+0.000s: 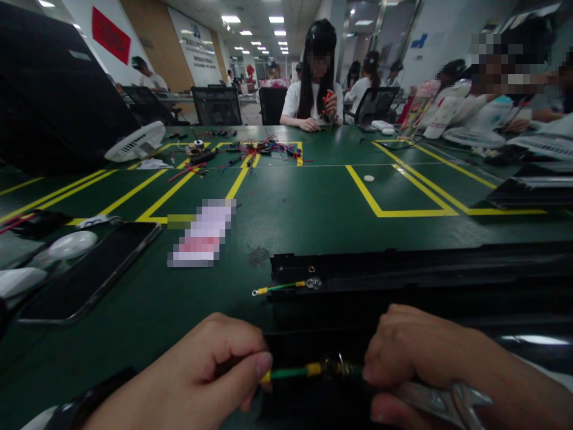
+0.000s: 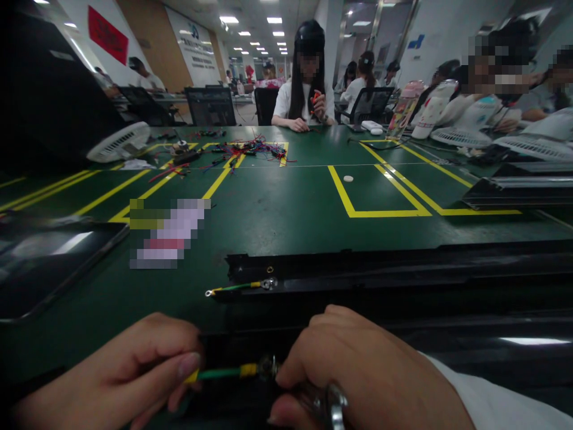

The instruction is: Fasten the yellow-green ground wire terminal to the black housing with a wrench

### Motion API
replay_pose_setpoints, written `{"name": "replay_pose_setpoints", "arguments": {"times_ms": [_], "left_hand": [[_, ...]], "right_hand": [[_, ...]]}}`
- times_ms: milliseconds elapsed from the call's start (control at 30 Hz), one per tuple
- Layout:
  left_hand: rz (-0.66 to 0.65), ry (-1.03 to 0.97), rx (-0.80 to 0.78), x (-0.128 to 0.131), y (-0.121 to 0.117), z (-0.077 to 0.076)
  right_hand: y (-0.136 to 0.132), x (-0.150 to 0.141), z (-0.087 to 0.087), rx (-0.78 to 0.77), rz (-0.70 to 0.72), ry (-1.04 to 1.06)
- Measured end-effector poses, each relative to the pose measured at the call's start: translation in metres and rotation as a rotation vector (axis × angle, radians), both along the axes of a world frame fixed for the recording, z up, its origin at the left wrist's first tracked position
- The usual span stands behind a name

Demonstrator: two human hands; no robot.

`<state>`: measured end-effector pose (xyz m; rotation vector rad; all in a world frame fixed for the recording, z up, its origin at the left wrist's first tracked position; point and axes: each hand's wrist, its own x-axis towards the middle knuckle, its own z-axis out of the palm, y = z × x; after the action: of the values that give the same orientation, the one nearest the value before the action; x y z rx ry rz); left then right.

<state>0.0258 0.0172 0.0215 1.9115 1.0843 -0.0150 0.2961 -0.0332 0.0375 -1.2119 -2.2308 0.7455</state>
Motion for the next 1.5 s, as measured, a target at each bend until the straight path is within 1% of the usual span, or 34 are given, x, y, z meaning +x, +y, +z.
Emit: {"name": "replay_pose_setpoints", "arguments": {"times_ms": [100,233,367,433,567,700,733,800,900,933,1000,1067,1167,1267,1367,1500], "left_hand": [[-0.002,-0.001,0.003,-0.001,-0.001,0.000],[-0.008,-0.011,-0.001,-0.006,-0.003,-0.004],[0.002,-0.040,-0.025,-0.007,-0.003,-0.009],[0.014,-0.038,-0.047,-0.007,-0.003,-0.010],[-0.010,-0.057,-0.020,-0.008,-0.003,-0.012],[0.001,-0.070,-0.023,-0.008,-0.004,-0.011],[0.009,-0.064,-0.031,-0.007,-0.003,-0.010],[0.020,-0.049,-0.046,-0.005,-0.003,-0.008],[0.032,-0.023,-0.039,-0.002,-0.002,-0.005],[0.016,-0.019,-0.030,-0.002,-0.001,-0.005],[0.009,-0.011,-0.018,-0.001,-0.002,-0.003],[0.032,0.004,-0.009,-0.002,-0.003,-0.003],[0.111,0.039,0.090,-0.005,-0.007,-0.004],[0.177,0.076,0.183,-0.010,-0.013,-0.008],[0.212,0.100,0.184,-0.013,-0.018,-0.013],[0.221,0.058,0.193,-0.013,-0.021,-0.020]], "right_hand": [[0.004,-0.003,0.005,-0.024,0.030,-0.037],[0.006,-0.005,0.011,-0.066,0.027,-0.117],[0.010,-0.006,0.016,-0.092,0.046,-0.134],[0.015,-0.007,0.021,-0.085,0.070,-0.174],[0.026,-0.013,0.034,-0.050,0.142,-0.293],[0.032,-0.018,0.046,-0.067,0.237,-0.380],[0.033,-0.019,0.047,-0.076,0.240,-0.384],[0.031,-0.017,0.046,-0.074,0.200,-0.335],[0.023,-0.009,0.039,-0.102,0.067,-0.171],[0.019,-0.006,0.035,-0.125,0.014,-0.125],[0.011,-0.002,0.026,-0.177,-0.069,-0.094],[0.005,-0.001,0.018,-0.196,-0.103,-0.108],[-0.001,-0.004,0.009,-0.167,-0.088,-0.107],[0.000,-0.009,0.007,-0.105,-0.082,-0.078],[0.005,-0.012,0.010,-0.091,-0.050,-0.093],[0.012,-0.016,0.019,-0.178,-0.013,-0.190]]}}
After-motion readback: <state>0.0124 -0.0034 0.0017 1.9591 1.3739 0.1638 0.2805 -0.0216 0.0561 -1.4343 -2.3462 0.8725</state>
